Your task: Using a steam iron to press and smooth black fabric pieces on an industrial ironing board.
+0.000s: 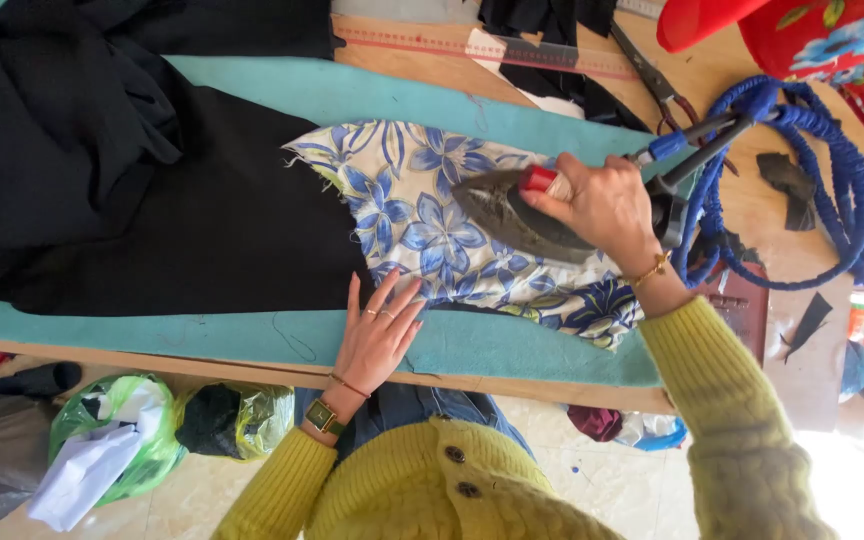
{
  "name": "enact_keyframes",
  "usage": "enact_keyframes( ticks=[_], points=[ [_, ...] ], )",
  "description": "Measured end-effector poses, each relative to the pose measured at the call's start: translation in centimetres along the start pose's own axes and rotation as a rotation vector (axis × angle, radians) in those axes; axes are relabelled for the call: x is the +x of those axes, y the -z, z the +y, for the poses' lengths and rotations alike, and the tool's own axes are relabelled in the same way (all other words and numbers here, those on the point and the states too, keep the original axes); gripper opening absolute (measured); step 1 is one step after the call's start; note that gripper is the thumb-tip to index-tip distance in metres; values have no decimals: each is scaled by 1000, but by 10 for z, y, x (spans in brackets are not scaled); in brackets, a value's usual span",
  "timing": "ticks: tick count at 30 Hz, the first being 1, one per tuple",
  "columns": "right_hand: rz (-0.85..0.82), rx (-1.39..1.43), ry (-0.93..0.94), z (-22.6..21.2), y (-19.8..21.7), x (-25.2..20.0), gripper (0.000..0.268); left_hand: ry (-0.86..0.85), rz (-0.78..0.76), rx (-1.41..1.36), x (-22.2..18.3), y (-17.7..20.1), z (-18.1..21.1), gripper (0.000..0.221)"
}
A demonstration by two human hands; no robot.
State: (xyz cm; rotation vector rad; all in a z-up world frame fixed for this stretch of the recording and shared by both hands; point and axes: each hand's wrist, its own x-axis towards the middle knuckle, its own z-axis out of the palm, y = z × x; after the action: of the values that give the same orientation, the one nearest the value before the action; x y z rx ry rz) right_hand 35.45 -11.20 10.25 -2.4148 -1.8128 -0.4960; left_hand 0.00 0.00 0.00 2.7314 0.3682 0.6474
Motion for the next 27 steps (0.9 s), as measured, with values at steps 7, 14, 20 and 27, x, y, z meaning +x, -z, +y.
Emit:
enact_keyframes(
  ticks=[7,14,20,27],
  points=[
    [10,-60,-30,-57,0,26,63,11,109,-97,-5,-6,-7,26],
    [85,-13,46,-95,-2,80,63,241,182,-28,29,8,-64,37],
    [40,26,126,-102,3,97,59,438,19,206,55,37,-163,65],
    [43,-16,94,-101,-3,90,59,483,-32,281,50,41,-248,64]
  ],
)
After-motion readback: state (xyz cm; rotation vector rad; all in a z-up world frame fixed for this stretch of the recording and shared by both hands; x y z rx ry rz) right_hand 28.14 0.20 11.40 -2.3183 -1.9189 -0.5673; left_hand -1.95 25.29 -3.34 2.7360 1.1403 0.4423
